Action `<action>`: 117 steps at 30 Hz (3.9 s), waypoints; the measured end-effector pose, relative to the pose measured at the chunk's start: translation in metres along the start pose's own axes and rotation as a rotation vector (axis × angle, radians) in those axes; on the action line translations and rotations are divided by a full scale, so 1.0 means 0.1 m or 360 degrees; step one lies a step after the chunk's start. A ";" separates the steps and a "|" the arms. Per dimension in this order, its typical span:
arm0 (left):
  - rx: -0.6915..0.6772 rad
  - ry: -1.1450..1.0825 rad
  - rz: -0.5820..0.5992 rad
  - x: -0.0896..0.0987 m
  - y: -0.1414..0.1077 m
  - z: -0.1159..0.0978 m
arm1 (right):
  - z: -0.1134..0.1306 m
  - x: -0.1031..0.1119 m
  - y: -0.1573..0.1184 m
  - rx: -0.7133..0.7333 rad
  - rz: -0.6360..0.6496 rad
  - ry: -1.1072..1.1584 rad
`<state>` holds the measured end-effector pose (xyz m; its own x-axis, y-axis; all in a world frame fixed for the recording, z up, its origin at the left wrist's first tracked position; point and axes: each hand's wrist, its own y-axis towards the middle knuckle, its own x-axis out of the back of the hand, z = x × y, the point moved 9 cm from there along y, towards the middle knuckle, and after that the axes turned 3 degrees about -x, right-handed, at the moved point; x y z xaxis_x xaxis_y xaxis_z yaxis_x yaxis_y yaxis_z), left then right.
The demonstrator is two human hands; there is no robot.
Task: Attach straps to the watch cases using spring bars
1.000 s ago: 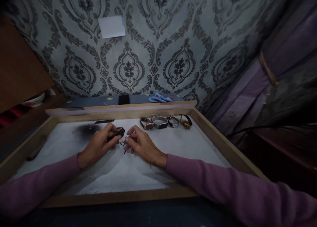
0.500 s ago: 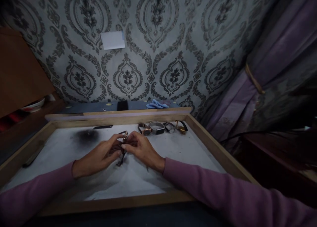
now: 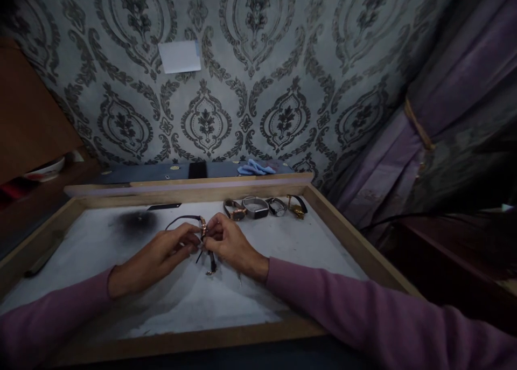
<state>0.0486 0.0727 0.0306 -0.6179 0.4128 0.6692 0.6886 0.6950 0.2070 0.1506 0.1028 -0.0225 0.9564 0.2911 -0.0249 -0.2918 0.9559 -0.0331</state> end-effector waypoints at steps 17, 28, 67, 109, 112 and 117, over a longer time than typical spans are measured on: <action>-0.0151 0.0416 -0.0159 0.32 -0.02 0.22 | 0.18 -0.11 -0.08 0.0142 0.0230 -0.0109; 0.0302 -0.0490 0.0304 0.03 0.01 0.39 | 0.39 -0.09 -0.15 0.0409 0.0183 -0.0494; 0.0432 -0.0897 0.0380 -0.13 -0.11 0.48 | 0.27 0.20 -0.41 -0.0055 -0.0002 -0.2138; 0.0496 -0.0928 0.0386 -0.12 -0.11 0.49 | 0.44 0.15 -0.43 0.0069 0.0210 -0.1262; 0.0500 -0.0931 0.0377 -0.12 -0.11 0.49 | 0.46 0.14 -0.44 0.0097 0.0214 -0.1208; 0.0533 -0.0938 0.0386 -0.13 -0.12 0.49 | 0.42 0.10 -0.46 0.0003 0.0285 -0.0866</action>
<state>0.0296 0.0876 -0.0158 -0.6294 0.7619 0.1527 0.7375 0.6476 -0.1917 0.1743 0.0633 0.0207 0.7617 0.4261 0.4881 -0.4504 0.8898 -0.0739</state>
